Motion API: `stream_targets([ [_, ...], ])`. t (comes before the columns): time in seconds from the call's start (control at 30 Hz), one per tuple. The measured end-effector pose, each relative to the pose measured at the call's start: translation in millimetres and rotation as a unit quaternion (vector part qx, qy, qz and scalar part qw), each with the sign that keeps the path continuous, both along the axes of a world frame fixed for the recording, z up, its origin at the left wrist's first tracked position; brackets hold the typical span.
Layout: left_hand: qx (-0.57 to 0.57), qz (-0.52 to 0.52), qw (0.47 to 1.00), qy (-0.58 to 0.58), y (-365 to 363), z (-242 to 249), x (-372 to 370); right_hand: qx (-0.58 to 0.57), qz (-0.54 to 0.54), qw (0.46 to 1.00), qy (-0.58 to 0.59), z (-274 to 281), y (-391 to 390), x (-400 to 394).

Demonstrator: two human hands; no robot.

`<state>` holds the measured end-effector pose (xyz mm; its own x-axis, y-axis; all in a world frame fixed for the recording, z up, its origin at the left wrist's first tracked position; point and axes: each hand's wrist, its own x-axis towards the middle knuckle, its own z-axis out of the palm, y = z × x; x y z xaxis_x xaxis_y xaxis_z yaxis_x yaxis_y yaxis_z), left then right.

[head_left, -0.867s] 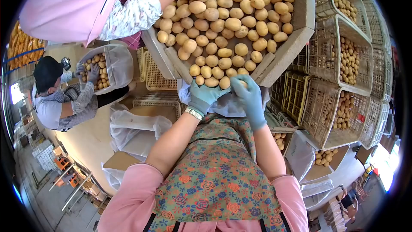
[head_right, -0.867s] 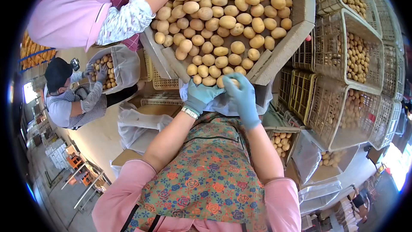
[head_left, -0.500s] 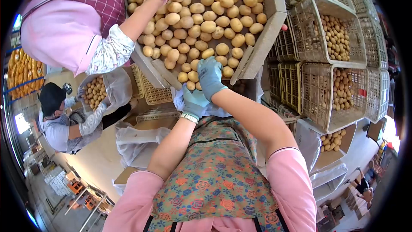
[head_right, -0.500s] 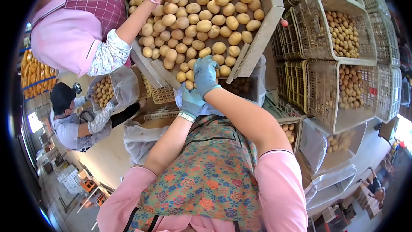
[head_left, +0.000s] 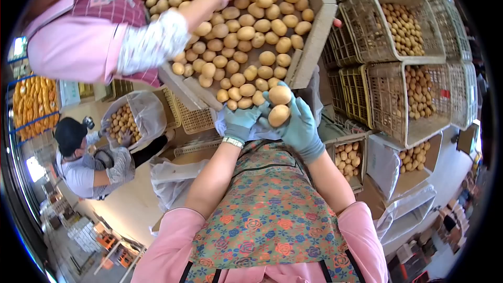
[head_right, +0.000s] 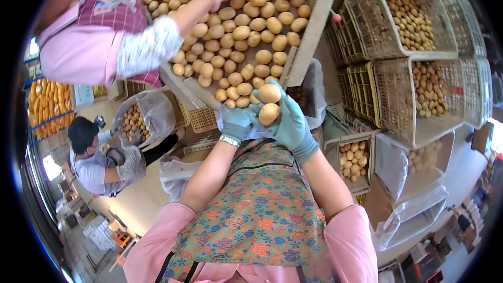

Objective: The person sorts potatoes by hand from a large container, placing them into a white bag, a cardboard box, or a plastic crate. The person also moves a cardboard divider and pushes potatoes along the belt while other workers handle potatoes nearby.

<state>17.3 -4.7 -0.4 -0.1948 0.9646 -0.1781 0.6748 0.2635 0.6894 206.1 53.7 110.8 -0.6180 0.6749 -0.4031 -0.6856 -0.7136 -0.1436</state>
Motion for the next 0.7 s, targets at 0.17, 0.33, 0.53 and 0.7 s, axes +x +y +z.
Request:
stream_targets([
  [0.17,0.072,-0.17,0.939,0.292,-1.4,-4.1,-12.0,-0.053,-0.087,0.994,0.046,9.8,-9.7,6.1],
  [0.33,0.042,-0.241,0.924,0.295,13.3,43.8,-8.0,-0.081,-0.147,0.979,0.118,-18.2,-26.2,28.3],
  [0.53,-0.069,-0.036,0.996,-0.039,13.0,-9.3,-10.5,-0.016,-0.351,0.934,-0.059,-8.6,-66.7,252.2],
  [0.7,-0.048,0.055,0.98,-0.186,30.4,51.2,2.9,-0.045,-0.577,0.783,-0.228,15.3,-105.4,473.5],
])
